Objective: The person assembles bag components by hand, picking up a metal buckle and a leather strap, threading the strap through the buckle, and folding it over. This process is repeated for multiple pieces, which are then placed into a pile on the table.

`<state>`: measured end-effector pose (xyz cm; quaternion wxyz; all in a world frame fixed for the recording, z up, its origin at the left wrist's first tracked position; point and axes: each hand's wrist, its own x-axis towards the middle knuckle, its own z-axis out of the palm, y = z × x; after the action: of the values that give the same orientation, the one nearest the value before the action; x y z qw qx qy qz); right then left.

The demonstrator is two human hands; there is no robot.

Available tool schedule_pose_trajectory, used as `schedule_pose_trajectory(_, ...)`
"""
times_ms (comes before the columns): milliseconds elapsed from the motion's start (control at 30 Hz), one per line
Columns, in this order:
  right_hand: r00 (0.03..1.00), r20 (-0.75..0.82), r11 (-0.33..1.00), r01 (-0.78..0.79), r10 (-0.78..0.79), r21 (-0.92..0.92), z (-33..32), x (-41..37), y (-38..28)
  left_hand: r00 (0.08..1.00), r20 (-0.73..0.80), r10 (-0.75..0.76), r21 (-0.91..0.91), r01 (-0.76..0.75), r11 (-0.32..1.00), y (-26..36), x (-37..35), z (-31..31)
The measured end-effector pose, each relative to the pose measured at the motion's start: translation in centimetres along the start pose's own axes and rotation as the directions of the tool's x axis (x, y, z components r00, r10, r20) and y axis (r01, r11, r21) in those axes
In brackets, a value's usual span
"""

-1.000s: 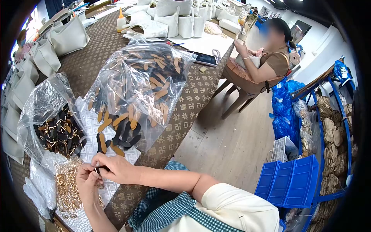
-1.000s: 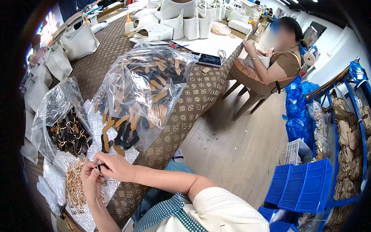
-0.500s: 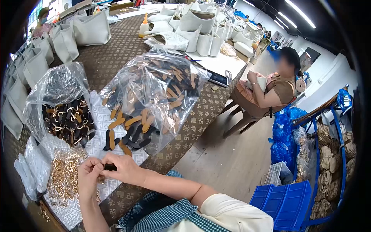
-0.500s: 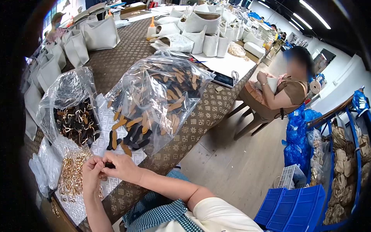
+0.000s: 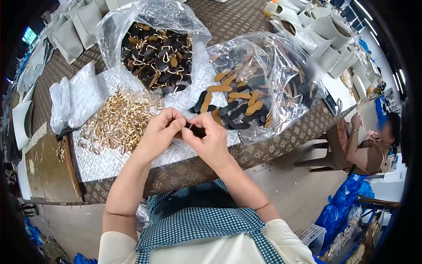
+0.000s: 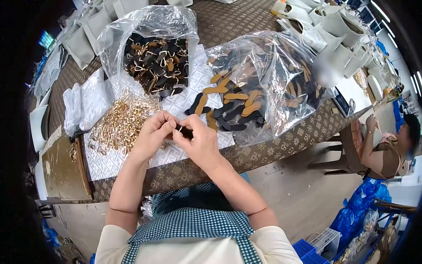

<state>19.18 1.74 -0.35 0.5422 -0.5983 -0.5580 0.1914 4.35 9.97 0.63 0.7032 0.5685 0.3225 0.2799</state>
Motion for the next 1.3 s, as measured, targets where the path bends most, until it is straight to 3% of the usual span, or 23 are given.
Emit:
schedule_pose_trajectory(167, 0.998, -0.048, 0.992, 0.046, -0.052, -0.121, -0.2, 0.2, 0.1, 0.999, -0.044, 0.010, -0.056, -0.012, 0.998, 0.3, 0.1, 0.4)
schedule_pose_trajectory(267, 0.983, -0.038, 0.980, 0.175, -0.179, -0.091, -0.3, 0.6, 0.1, 0.996, -0.088, -0.007, -0.079, 0.000, 0.997, 0.3, 0.3, 0.0)
schedule_pose_trajectory(300, 0.993, 0.007, 0.987, 0.114, -0.114, -0.110, -0.9, 0.7, -0.9, 0.994, -0.113, 0.002, -0.081, -0.012, 0.997, 0.4, 0.4, -0.3)
schedule_pose_trajectory(400, 0.983, 0.035, 0.968, 0.182, -0.178, -0.174, -2.4, 2.0, -0.2, 0.982, -0.187, -0.025, -0.160, -0.005, 0.987, 1.7, 0.4, -0.2)
schedule_pose_trajectory(467, 0.941, 0.062, 0.869, 0.331, -0.333, -0.368, -3.5, 3.7, 1.3, 0.962, -0.255, 0.100, -0.179, -0.148, 0.973, 2.5, 1.6, -1.4)
schedule_pose_trajectory(500, 0.964, 0.130, 0.903, 0.262, -0.231, -0.339, -4.1, 4.2, 1.2, 0.926, -0.307, 0.220, -0.133, -0.271, 0.953, 3.4, 2.3, -1.9)
schedule_pose_trajectory(533, 0.957, 0.174, 0.895, 0.280, -0.232, -0.347, -4.6, 4.7, 1.6, 0.889, -0.394, 0.233, -0.149, -0.312, 0.938, 4.9, 2.6, -2.0)
schedule_pose_trajectory(567, 0.948, 0.218, 0.888, 0.297, -0.231, -0.352, -4.8, 5.0, 2.0, 0.858, -0.366, 0.359, -0.146, -0.434, 0.889, 6.4, 2.8, -2.1)
schedule_pose_trajectory(600, 0.954, 0.232, 0.876, 0.270, -0.188, -0.399, -4.7, 5.1, 2.2, 0.785, -0.394, 0.477, 0.069, -0.492, 0.868, 6.6, 3.1, -2.2)
schedule_pose_trajectory(667, 0.958, 0.244, 0.878, 0.243, -0.150, -0.412, -4.6, 5.0, 3.3, 0.711, -0.369, 0.599, 0.475, -0.409, 0.779, 5.8, 3.1, -3.6)
schedule_pose_trajectory(733, 0.965, 0.215, 0.867, 0.231, -0.148, -0.441, -4.6, 5.0, 3.2, 0.853, -0.198, 0.482, 0.740, -0.193, 0.645, 5.7, 1.0, -3.8)
schedule_pose_trajectory(767, 0.971, 0.194, 0.874, 0.213, -0.139, -0.437, -4.6, 4.8, 3.2, 0.914, -0.129, 0.385, 0.745, -0.167, 0.646, 4.5, 0.3, -3.8)
schedule_pose_trajectory(833, 0.965, 0.148, 0.835, 0.261, -0.215, -0.485, -4.1, 5.0, 3.6, 0.916, 0.069, 0.395, 0.925, -0.207, 0.320, 3.0, -1.1, -3.2)
schedule_pose_trajectory(933, 0.958, 0.116, 0.785, 0.282, -0.263, -0.551, -3.9, 5.0, 2.9, 0.920, 0.115, 0.375, 0.954, -0.207, 0.217, 1.6, -1.3, -2.2)
schedule_pose_trajectory(1067, 0.917, -0.040, 0.863, 0.358, -0.397, -0.356, -3.8, 4.8, 2.8, 0.948, 0.056, 0.313, 0.949, -0.148, 0.278, 2.0, -0.6, -1.8)
schedule_pose_trajectory(1100, 0.958, -0.066, 0.939, 0.257, -0.278, -0.229, -3.8, 4.4, 2.2, 0.928, 0.092, 0.362, 0.954, -0.187, 0.236, 2.0, -0.3, -1.8)
schedule_pose_trajectory(1167, 0.998, -0.062, 0.999, 0.025, -0.022, 0.040, -3.5, 3.3, 1.3, 0.965, -0.083, 0.250, 0.847, -0.064, 0.527, 2.5, 0.3, -1.4)
schedule_pose_trajectory(1200, 0.992, -0.064, 0.994, 0.105, -0.107, -0.034, -3.2, 3.1, 1.2, 0.973, -0.155, 0.172, 0.758, 0.006, 0.652, 2.7, 0.5, -1.0)
schedule_pose_trajectory(1267, 0.948, -0.081, 0.950, 0.300, -0.307, -0.093, -2.7, 3.2, 0.4, 0.963, -0.231, 0.140, 0.433, -0.027, 0.901, 2.9, 0.7, -0.4)
schedule_pose_trajectory(1300, 0.976, 0.048, 0.964, 0.217, -0.212, -0.157, -3.4, 3.0, -0.3, 0.958, -0.264, 0.113, 0.239, -0.049, 0.970, 2.9, 0.8, -0.2)
